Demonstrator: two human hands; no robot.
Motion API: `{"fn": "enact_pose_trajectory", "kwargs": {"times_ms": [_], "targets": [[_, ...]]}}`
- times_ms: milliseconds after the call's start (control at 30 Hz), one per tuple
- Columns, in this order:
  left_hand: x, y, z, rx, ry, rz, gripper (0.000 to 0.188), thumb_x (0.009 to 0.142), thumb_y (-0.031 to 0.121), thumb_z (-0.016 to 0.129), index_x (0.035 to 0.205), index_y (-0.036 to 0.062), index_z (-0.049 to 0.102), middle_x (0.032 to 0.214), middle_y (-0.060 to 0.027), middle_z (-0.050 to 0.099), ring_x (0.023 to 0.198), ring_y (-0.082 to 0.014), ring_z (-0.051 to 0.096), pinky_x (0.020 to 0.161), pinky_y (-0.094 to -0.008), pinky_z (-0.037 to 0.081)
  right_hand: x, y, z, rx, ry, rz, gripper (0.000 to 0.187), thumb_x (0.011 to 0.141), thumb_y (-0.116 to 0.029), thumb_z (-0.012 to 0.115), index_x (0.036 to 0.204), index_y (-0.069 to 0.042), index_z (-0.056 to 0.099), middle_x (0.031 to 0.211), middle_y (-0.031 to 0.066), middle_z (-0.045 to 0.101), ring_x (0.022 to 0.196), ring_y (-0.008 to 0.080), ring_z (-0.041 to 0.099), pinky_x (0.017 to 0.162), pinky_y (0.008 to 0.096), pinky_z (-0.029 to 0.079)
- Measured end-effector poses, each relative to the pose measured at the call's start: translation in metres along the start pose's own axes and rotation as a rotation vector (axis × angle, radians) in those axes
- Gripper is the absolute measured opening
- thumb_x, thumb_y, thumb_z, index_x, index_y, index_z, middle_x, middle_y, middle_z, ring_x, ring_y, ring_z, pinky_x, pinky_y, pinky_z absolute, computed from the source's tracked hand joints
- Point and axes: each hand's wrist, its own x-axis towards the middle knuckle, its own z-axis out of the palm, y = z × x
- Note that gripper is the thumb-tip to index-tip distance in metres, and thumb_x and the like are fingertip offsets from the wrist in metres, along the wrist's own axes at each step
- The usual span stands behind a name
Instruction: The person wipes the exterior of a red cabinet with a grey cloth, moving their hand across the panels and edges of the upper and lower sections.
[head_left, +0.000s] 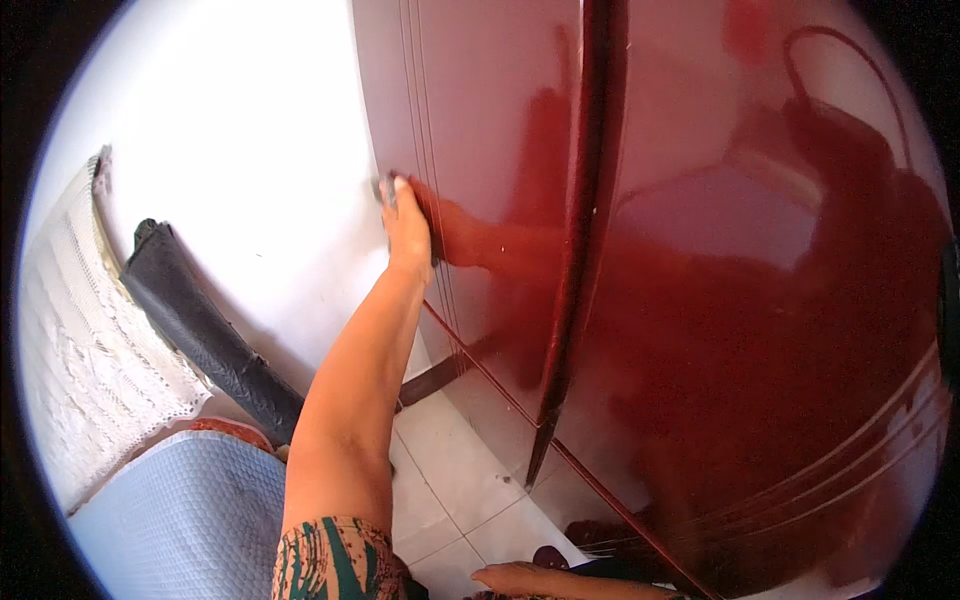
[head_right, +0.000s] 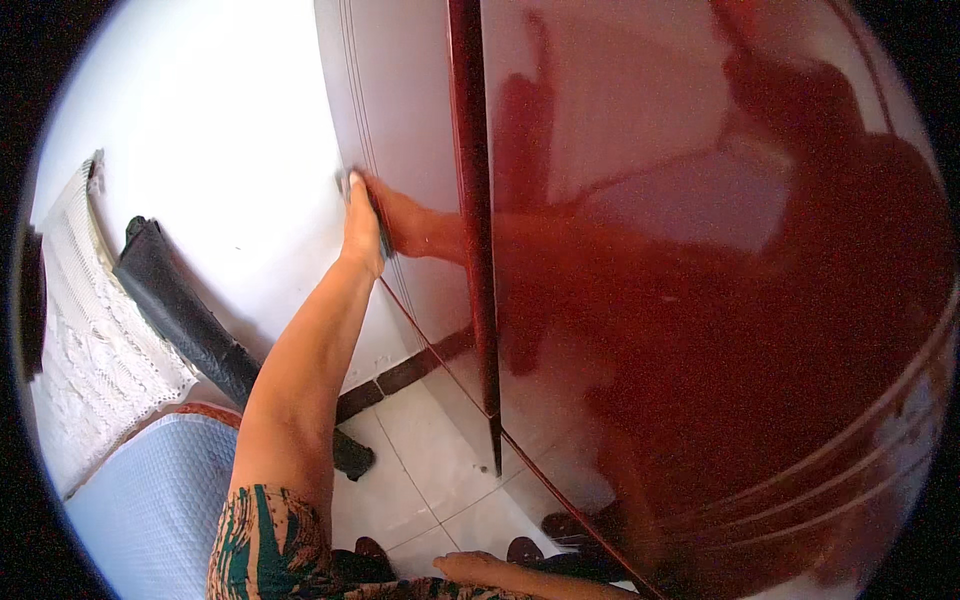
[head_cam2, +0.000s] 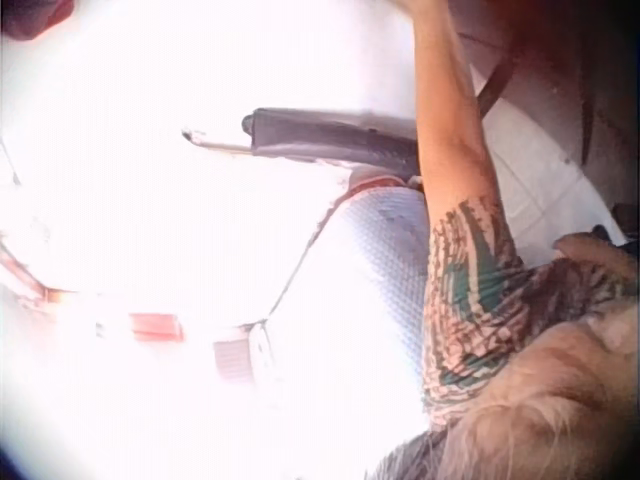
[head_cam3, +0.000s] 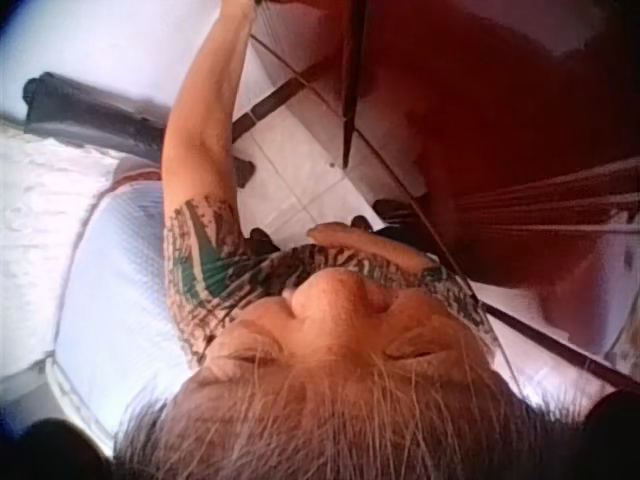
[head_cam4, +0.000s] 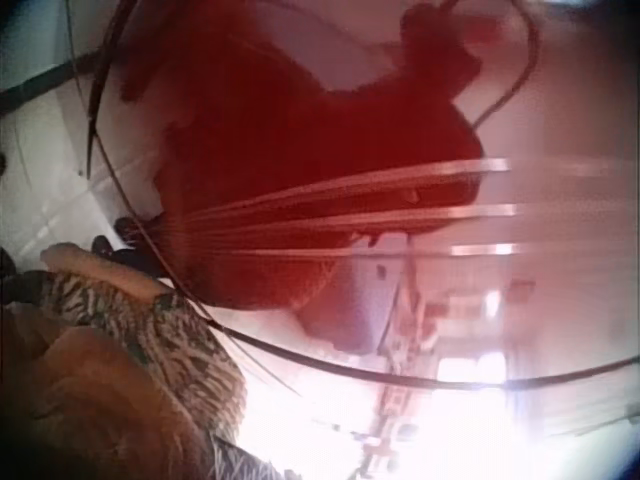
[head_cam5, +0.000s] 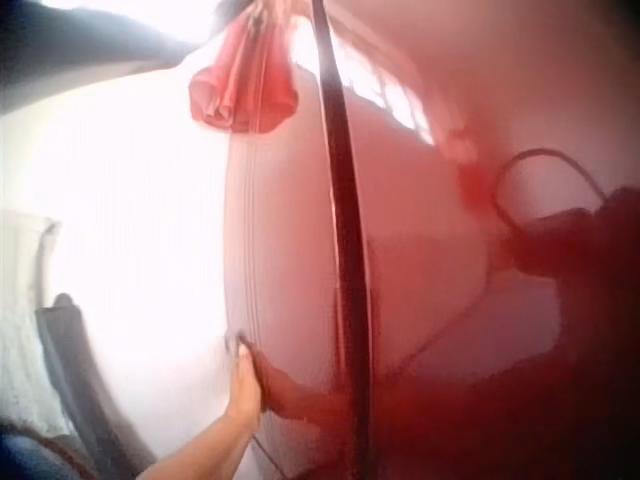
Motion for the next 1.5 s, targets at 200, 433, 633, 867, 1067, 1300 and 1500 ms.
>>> {"fn": "enact_pose_trajectory", "kwargs": {"times_ms": [200,433,633,867,1067,1300,1500], "targets": [[-0.094,0.139,0.078,0.373,-0.137,0.739,0.070,0.096,0.053,0.034,0.151,0.0134,0.013,0.154,-0.0234,-0.001,0.143,-0.0394,-0.002,0.114,-0.0503,0.003,-0.060,-0.067,-0.078,-0.060,0.051,0.240,0.044,0.089,-0.032,0.054,0.121,-0.002,0.050,0.118,0.0212,0.057,0.109,0.0367,0.056,0.091,0.0441,0.045],[-0.185,0.132,0.086,0.591,-0.255,1.049,0.072,0.095,0.046,0.042,0.150,0.0081,0.014,0.153,-0.0256,0.000,0.141,-0.0450,0.000,0.112,-0.0553,0.004,-0.061,-0.089,-0.054,-0.063,0.170,0.175,0.047,0.088,-0.028,0.055,0.126,-0.002,0.048,0.116,0.0222,0.058,0.109,0.0383,0.055,0.092,0.0437,0.044],[-0.180,0.185,0.127,0.439,-0.177,0.958,0.071,0.095,0.047,0.042,0.150,0.0106,0.015,0.153,-0.0258,0.004,0.141,-0.0435,0.004,0.111,-0.0563,0.007,-0.042,-0.052,-0.006,0.085,0.352,-0.085,0.033,0.088,-0.024,0.056,0.107,0.002,0.053,0.103,0.0266,0.059,0.101,0.0400,0.058,0.083,0.0502,0.045],[-0.272,0.166,0.144,0.462,-0.401,1.510,0.082,0.089,0.065,0.036,0.150,0.0137,0.016,0.152,-0.0250,0.017,0.142,-0.0394,0.013,0.112,-0.0541,0.006,-0.051,-0.085,-0.011,0.001,0.278,0.008,0.033,0.088,-0.024,0.056,0.108,0.002,0.053,0.104,0.0264,0.059,0.101,0.0400,0.058,0.083,0.0498,0.046],[-0.295,0.190,0.162,0.629,-0.506,1.601,0.078,0.088,0.071,0.030,0.145,0.0165,0.036,0.151,-0.0163,0.029,0.141,-0.0355,0.021,0.113,-0.0524,0.006,-0.064,-0.081,-0.009,-0.016,0.286,0.045,0.033,0.088,-0.023,0.056,0.110,0.002,0.053,0.104,0.0262,0.059,0.101,0.0399,0.058,0.084,0.0496,0.046],[-0.202,0.184,0.147,0.322,0.032,0.878,0.069,0.097,0.050,0.035,0.147,0.0030,0.023,0.153,-0.0190,0.018,0.143,-0.0347,0.013,0.115,-0.0446,0.011,-0.088,-0.089,-0.002,-0.043,0.299,0.065,0.034,0.088,-0.023,0.056,0.111,0.002,0.052,0.105,0.0261,0.059,0.101,0.0399,0.058,0.084,0.0492,0.046],[-0.255,0.203,0.170,0.379,-0.067,0.915,0.072,0.094,0.049,0.040,0.147,0.0037,0.021,0.154,-0.0220,0.011,0.143,-0.0385,0.006,0.114,-0.0486,0.008,-0.085,-0.093,0.005,-0.076,0.288,0.101,0.035,0.087,-0.023,0.055,0.112,0.002,0.052,0.106,0.0259,0.059,0.101,0.0398,0.058,0.084,0.0490,0.046]]}}
